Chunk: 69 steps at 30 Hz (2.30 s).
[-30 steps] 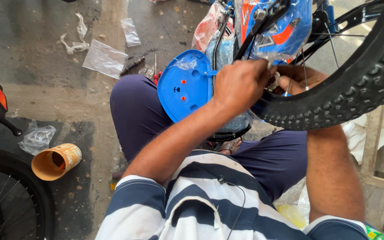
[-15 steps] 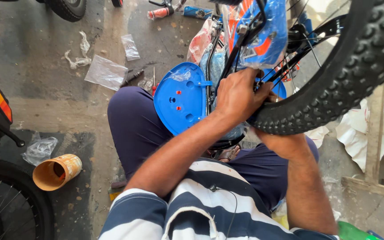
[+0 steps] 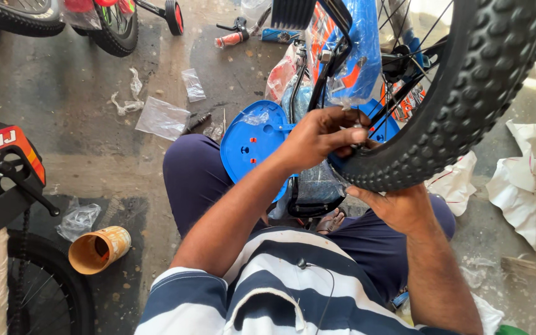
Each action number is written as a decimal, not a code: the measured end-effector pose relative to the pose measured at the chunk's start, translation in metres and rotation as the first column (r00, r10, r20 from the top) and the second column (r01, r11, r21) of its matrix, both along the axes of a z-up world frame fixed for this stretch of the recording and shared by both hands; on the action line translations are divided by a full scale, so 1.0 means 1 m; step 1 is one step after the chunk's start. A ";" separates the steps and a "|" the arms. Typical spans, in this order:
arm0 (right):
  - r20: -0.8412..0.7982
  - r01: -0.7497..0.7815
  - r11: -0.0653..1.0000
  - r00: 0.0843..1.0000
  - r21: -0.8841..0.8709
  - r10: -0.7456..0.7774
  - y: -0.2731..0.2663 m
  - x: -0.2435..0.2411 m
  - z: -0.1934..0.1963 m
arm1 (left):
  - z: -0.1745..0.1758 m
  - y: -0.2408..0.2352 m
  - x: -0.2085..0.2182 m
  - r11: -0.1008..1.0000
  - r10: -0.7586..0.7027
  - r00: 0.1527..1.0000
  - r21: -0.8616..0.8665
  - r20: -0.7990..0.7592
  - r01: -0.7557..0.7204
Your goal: The person assembles a blue children's bicycle by attaching the pedal crank to the bottom bracket and securing the rear wheel. They use a wrench to tighten the crank bolt and adjust the rear wheel axle nuts by hand.
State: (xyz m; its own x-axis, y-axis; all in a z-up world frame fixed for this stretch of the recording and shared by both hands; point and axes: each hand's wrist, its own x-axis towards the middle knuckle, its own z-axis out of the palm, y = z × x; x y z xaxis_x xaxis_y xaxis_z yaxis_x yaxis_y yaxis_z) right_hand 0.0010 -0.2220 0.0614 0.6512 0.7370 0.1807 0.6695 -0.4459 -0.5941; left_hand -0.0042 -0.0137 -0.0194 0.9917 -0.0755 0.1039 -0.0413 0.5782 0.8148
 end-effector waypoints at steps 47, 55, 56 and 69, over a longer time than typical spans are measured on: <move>-0.494 0.250 0.913 0.867 0.323 -0.063 -0.001 0.067 -0.019 | 0.004 -0.025 -0.081 0.477 0.412 0.662 0.471 0.626 -0.742; -0.584 0.301 0.934 0.800 0.195 -0.136 0.006 0.081 -0.050 | -0.006 -0.026 -0.081 0.434 0.437 0.636 0.470 0.635 -0.768; -0.502 0.289 0.947 0.845 0.142 -0.183 0.007 0.080 -0.049 | -0.006 -0.027 -0.081 0.430 0.440 0.630 0.465 0.640 -0.773; -0.507 0.192 0.980 0.841 -0.047 -0.189 0.036 0.075 0.004 | -0.004 -0.003 -0.066 0.652 0.489 0.736 0.364 0.468 -0.665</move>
State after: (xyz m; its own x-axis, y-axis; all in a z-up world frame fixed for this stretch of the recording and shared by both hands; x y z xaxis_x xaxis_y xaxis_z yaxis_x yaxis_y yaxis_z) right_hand 0.0761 -0.1864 0.0659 0.7809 0.5886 -0.2091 0.1769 -0.5295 -0.8297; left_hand -0.0700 -0.0166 -0.0238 0.7670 0.3755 0.5203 -0.5185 -0.1149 0.8473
